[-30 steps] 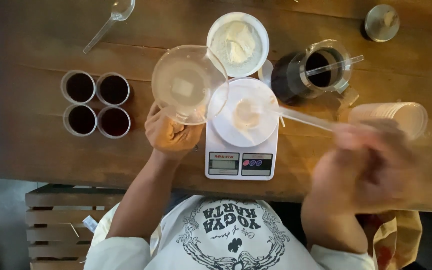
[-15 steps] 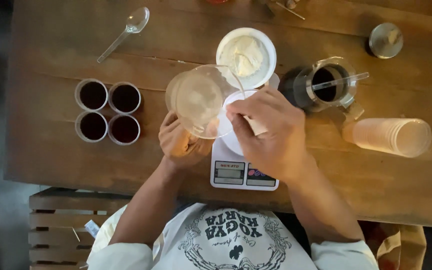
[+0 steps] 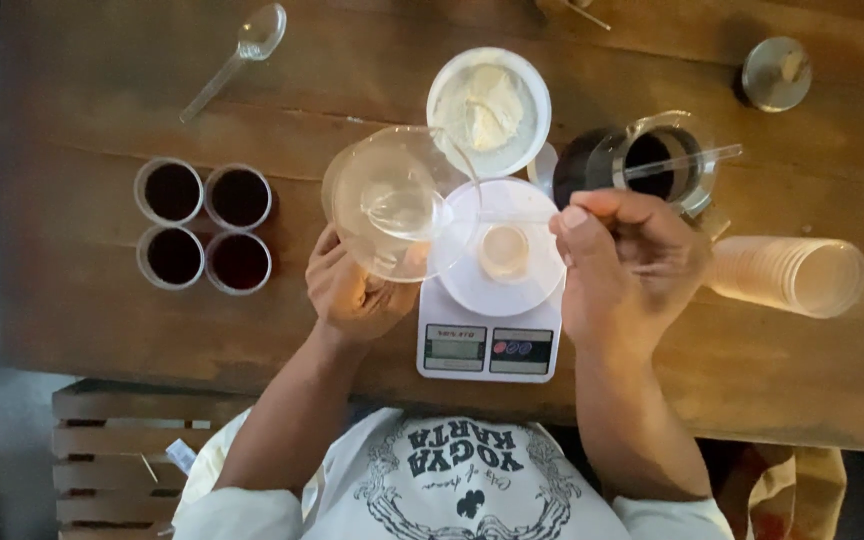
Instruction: Measuring and mixing liquid ingredients using a pipette and a digital scale to prepare a beverage.
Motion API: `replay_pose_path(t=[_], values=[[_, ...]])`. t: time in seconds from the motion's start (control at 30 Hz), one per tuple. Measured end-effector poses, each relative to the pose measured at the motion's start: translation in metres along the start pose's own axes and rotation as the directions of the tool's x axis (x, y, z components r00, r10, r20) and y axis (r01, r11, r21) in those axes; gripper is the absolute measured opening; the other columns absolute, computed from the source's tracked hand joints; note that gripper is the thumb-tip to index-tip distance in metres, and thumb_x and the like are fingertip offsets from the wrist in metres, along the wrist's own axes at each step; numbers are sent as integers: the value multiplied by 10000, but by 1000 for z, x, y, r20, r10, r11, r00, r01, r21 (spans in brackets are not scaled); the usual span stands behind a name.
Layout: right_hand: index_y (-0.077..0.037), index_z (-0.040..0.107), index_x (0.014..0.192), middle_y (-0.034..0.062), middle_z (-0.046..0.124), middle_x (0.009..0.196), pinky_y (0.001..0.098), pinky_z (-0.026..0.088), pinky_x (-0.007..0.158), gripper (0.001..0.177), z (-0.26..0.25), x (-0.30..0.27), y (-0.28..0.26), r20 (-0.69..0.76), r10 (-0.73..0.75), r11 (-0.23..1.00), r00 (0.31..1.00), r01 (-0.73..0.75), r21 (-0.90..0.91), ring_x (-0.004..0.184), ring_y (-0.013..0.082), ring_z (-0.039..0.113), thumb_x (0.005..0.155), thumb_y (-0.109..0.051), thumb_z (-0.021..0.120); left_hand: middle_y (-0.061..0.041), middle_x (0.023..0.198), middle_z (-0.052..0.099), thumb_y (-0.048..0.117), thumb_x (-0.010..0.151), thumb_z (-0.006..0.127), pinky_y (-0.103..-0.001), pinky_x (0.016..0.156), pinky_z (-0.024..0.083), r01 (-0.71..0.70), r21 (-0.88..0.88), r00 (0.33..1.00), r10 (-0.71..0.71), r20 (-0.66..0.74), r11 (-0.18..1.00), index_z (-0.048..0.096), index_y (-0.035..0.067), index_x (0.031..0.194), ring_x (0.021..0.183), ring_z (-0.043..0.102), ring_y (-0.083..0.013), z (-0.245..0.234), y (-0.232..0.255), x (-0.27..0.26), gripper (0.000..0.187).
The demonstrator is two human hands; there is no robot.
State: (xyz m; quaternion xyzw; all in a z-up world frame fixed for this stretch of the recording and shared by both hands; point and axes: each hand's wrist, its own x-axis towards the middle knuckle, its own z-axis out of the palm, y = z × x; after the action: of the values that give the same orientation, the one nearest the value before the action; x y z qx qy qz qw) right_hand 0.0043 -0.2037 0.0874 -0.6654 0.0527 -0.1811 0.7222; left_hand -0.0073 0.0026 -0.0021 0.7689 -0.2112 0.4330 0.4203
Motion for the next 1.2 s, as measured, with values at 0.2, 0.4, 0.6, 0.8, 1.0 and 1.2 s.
replay_pose_path(t=[0.2,0.4,0.6,0.8,1.0,1.2], values=[[-13,728,962,118,692,747,253,558,588,86,-4,-3,0,-32,11,998,999,-9,65,620,170,675,895,39,717,-60,564,392,73,811,804,-328,552,450,48,28,998,-46,-51,998,319,67,604,520,313,-193,2,6,6,527],[-5,708,949,95,604,683,260,493,562,52,-9,-3,-1,-60,31,990,998,-23,137,568,186,582,917,35,710,-48,532,391,69,807,794,-311,515,402,4,37,996,-1,-93,999,331,68,583,480,319,-168,6,4,9,515],[-29,725,959,93,632,742,263,452,520,83,-16,-3,-6,-59,-22,985,998,32,169,541,186,505,890,14,744,-50,558,478,81,813,796,-320,560,477,17,23,998,-16,-65,1000,361,60,611,492,400,-168,4,4,9,480],[-33,732,952,55,668,793,261,453,530,86,-22,-7,-15,-102,-11,985,995,29,170,576,166,525,876,7,741,-44,537,454,82,794,823,-299,526,422,19,51,995,-14,-100,999,369,83,581,486,373,-159,7,1,2,502],[-32,717,943,85,623,723,252,439,509,89,-31,-8,-21,-119,-43,985,992,62,160,546,159,519,878,30,719,-52,543,488,84,782,848,-310,533,444,28,40,997,-24,-77,999,362,77,581,484,415,-167,5,4,4,527],[-26,711,974,134,705,850,265,621,612,173,-59,-10,-17,-197,-90,971,976,130,201,639,176,662,896,124,680,-52,546,397,75,774,809,-341,530,422,16,46,996,-12,-85,999,325,68,597,507,308,-186,5,0,-2,515]])
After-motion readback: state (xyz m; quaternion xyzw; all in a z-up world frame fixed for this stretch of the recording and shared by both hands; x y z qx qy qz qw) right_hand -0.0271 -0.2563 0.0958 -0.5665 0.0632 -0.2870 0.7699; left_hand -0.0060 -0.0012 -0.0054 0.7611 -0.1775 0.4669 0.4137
